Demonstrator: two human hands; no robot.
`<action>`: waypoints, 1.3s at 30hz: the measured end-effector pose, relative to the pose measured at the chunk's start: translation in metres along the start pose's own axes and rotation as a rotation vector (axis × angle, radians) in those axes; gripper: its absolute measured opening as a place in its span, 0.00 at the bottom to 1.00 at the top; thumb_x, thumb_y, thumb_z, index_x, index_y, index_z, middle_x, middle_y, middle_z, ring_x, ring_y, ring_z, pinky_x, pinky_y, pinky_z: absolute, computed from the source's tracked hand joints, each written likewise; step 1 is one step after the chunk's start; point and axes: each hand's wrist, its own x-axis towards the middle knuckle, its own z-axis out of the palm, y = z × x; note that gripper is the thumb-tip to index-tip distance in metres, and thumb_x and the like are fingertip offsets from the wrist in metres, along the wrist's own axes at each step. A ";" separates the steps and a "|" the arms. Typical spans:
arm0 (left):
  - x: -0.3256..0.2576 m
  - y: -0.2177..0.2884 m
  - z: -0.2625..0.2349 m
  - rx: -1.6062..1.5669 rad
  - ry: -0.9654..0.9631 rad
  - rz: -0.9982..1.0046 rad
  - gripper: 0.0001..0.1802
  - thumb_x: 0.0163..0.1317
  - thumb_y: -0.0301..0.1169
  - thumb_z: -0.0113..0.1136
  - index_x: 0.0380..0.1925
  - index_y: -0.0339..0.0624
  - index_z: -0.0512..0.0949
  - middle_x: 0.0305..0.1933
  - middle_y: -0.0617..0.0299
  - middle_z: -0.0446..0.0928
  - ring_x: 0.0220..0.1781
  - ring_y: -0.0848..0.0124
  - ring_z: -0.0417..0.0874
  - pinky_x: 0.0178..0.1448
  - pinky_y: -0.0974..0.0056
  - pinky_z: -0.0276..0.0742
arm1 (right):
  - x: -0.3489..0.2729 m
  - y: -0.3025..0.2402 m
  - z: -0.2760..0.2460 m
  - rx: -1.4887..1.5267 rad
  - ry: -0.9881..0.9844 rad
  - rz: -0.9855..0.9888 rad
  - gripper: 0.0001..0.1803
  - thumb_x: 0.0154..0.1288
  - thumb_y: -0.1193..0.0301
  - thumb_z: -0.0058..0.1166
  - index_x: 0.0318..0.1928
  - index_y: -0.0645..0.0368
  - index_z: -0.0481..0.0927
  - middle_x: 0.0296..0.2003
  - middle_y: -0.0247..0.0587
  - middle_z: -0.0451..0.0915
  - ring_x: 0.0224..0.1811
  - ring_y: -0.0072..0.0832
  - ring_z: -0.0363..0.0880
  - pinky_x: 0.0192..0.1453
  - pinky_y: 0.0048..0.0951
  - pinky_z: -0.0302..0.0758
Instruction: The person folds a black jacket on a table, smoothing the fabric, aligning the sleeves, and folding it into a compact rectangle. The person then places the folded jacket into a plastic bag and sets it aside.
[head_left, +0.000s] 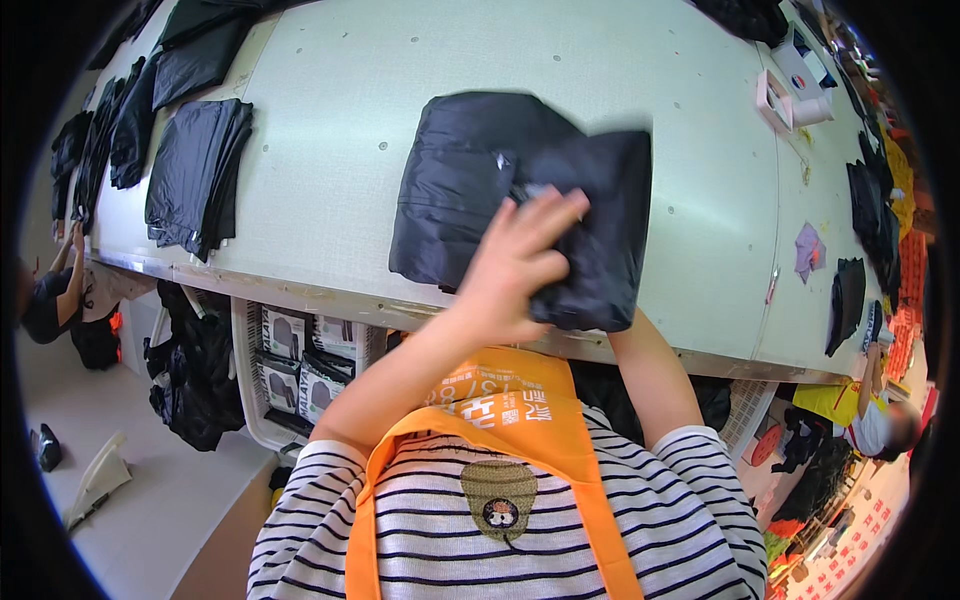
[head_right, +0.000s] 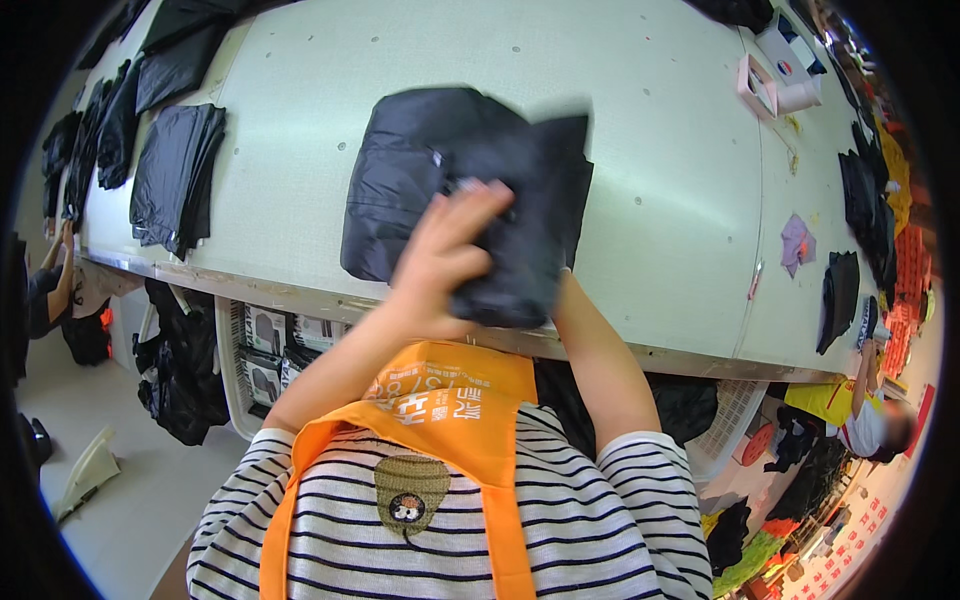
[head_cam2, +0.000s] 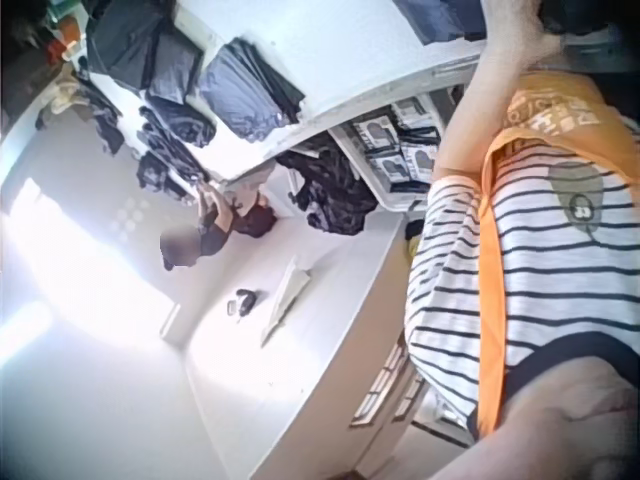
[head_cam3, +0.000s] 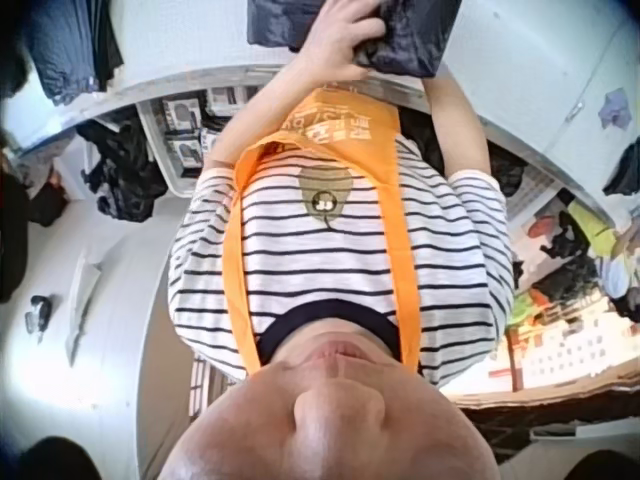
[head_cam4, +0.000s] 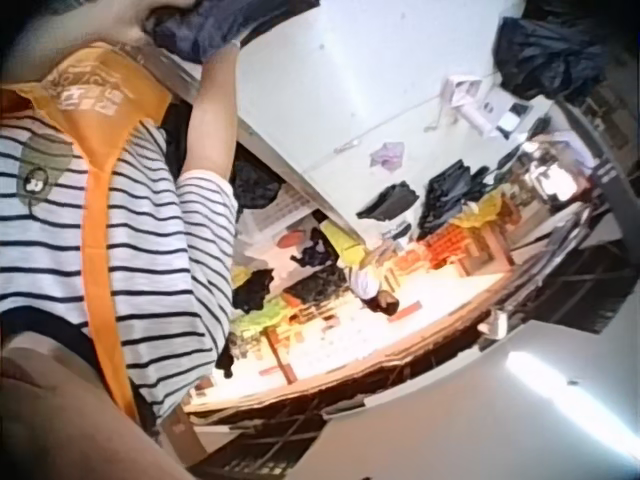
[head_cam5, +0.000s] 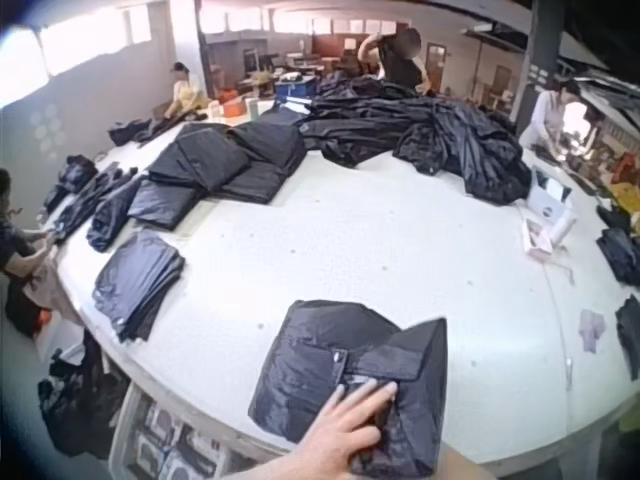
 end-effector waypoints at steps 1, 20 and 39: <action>-0.008 -0.011 0.031 0.056 -0.097 -0.035 0.16 0.31 0.27 0.65 0.25 0.40 0.73 0.73 0.55 0.56 0.75 0.53 0.54 0.72 0.36 0.43 | -0.005 0.016 -0.013 0.504 0.013 0.045 0.25 0.77 0.62 0.31 0.67 0.62 0.59 0.65 0.43 0.63 0.66 0.32 0.64 0.73 0.32 0.59; -0.132 -0.042 0.031 -0.582 0.634 -0.798 0.42 0.54 0.29 0.58 0.70 0.54 0.54 0.77 0.59 0.45 0.75 0.55 0.50 0.69 0.53 0.57 | -0.041 0.005 -0.051 -0.903 0.181 0.365 0.45 0.64 0.38 0.43 0.64 0.67 0.63 0.55 0.69 0.65 0.57 0.61 0.67 0.64 0.45 0.65; -0.162 -0.044 0.032 -0.608 0.065 -0.924 0.46 0.48 0.40 0.74 0.62 0.30 0.62 0.60 0.54 0.71 0.61 0.66 0.71 0.67 0.63 0.63 | -0.043 0.033 0.024 -0.527 0.409 0.259 0.64 0.50 0.36 0.58 0.70 0.71 0.42 0.63 0.69 0.59 0.66 0.56 0.59 0.69 0.40 0.57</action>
